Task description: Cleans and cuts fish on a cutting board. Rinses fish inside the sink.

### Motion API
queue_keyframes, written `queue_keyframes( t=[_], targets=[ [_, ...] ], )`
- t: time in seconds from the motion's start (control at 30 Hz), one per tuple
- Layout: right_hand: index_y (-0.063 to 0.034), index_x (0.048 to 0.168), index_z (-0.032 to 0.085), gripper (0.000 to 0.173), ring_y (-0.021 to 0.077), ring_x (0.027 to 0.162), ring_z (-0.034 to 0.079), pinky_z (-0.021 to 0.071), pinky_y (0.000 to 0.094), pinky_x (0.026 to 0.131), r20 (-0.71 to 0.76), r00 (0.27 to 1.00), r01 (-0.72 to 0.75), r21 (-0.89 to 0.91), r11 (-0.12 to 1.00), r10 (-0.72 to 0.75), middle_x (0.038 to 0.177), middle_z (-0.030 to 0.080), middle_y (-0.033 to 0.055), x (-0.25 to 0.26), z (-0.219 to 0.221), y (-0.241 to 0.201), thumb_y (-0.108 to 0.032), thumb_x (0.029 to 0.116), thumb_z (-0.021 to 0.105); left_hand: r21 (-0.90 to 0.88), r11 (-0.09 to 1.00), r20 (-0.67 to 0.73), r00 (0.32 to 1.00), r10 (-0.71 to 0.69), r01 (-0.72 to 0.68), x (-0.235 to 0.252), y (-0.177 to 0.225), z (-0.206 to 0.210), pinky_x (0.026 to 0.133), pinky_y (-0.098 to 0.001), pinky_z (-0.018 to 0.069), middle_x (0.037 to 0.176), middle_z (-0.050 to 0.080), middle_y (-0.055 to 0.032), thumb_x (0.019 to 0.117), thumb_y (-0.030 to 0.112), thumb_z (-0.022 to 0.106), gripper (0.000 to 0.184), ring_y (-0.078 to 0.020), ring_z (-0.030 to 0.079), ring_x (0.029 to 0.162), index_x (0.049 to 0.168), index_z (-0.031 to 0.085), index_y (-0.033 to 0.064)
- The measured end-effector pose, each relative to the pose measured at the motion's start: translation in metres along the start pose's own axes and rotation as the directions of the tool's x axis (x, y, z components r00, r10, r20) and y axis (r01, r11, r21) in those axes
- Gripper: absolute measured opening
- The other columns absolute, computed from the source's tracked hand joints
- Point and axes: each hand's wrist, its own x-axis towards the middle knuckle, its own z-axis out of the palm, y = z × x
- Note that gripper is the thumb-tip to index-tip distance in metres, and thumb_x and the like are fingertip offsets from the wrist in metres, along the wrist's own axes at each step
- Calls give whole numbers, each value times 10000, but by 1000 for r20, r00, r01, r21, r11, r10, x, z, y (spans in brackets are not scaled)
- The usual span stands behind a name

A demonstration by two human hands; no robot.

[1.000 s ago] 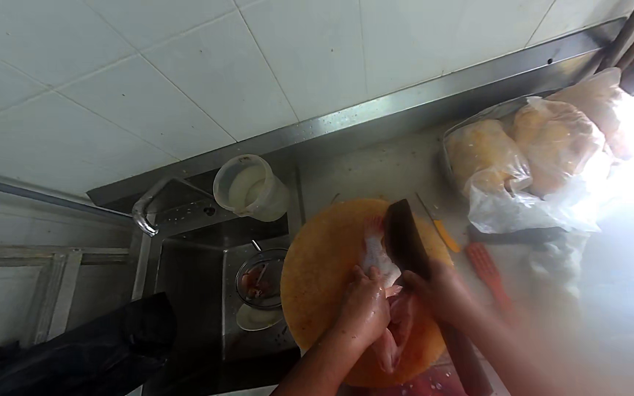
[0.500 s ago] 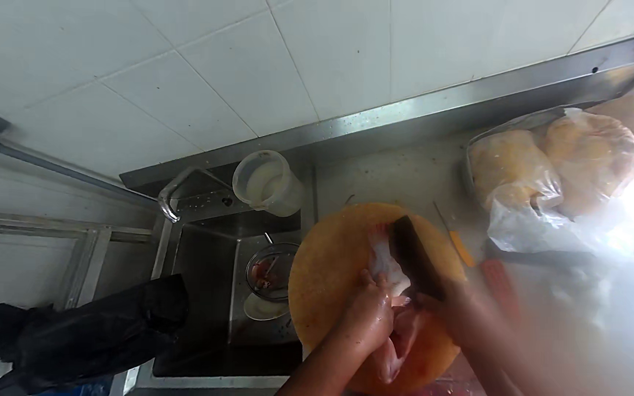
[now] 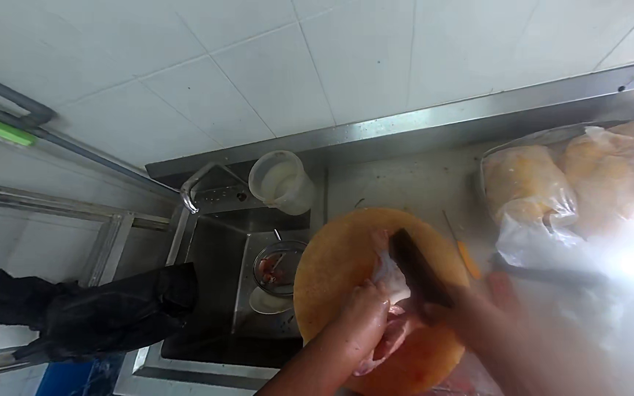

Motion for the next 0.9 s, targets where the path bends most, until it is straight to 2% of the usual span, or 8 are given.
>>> queue_keyframes(
  t=[0.07, 0.17, 0.3, 0.47, 0.57, 0.67, 0.8, 0.9],
  targets=[
    [-112, 1221, 600, 475, 238, 631, 685, 609, 451, 615, -15, 1000, -17, -19, 1000, 17, 861, 684, 109, -2, 4, -3, -520, 982, 640, 32, 999, -29, 999, 16, -15, -3, -3, 2, 964, -555, 542, 1300, 629, -216, 1016, 81, 518, 412, -397, 647, 1163, 1424, 525, 26],
    [-96, 1173, 642, 457, 269, 767, 703, 599, 506, 720, -102, 995, 5, -71, 997, -12, 918, 693, 119, 11, 2, -24, -515, 989, 637, 28, 1000, -57, 998, 7, -5, -2, 0, 8, 983, -531, 537, 1308, 618, -239, 1022, 89, 509, 409, -396, 645, 1161, 1418, 534, -9],
    [-97, 1126, 655, 441, 232, 648, 672, 594, 442, 619, -108, 994, 12, -53, 999, -17, 828, 681, 105, 26, -8, -37, -513, 982, 659, 28, 999, -68, 997, -22, 24, 1, 1, 8, 952, -521, 556, 1331, 616, -215, 1017, 111, 535, 390, -377, 663, 1136, 1397, 563, 26],
    [-123, 1174, 613, 412, 191, 510, 617, 570, 366, 506, 95, 995, 22, -45, 999, -18, 773, 654, 97, 14, -24, -9, -481, 981, 678, -32, 999, -50, 999, -19, 18, 5, -8, 7, 963, -542, 539, 1365, 596, -185, 976, 106, 576, 430, -369, 645, 1159, 1405, 565, 81],
    [-110, 1139, 627, 429, 195, 504, 612, 570, 372, 518, 78, 997, 23, -85, 996, -17, 742, 645, 101, 25, -28, -22, -508, 983, 664, -36, 999, -59, 998, -18, 16, 7, -11, 9, 975, -538, 536, 1406, 591, -165, 983, 126, 579, 474, -354, 648, 1171, 1456, 552, 112],
    [-93, 1097, 639, 446, 216, 523, 636, 593, 410, 532, 57, 997, 54, -47, 997, -52, 745, 657, 114, 44, -24, -31, -520, 973, 672, -24, 1000, -80, 997, -18, 16, 8, -13, 12, 955, -517, 550, 1369, 621, -135, 988, 156, 585, 438, -321, 666, 1135, 1425, 578, 124],
    [-104, 1159, 618, 400, 206, 506, 618, 579, 382, 503, 130, 991, 24, 78, 997, -34, 748, 644, 106, 17, -16, -15, -466, 995, 664, -93, 995, -129, 991, -42, 30, 3, -16, 17, 1006, -504, 529, 1333, 652, -118, 1001, 182, 568, 443, -294, 657, 1177, 1441, 564, 134],
    [-118, 1161, 592, 418, 195, 494, 618, 579, 373, 496, 173, 984, -48, 43, 998, 40, 721, 629, 89, -2, -9, -10, -500, 999, 642, -122, 992, -163, 986, -47, 27, 3, -21, 24, 982, -495, 543, 1270, 680, -114, 1007, 222, 561, 410, -286, 677, 1133, 1404, 591, 127]
  ],
)
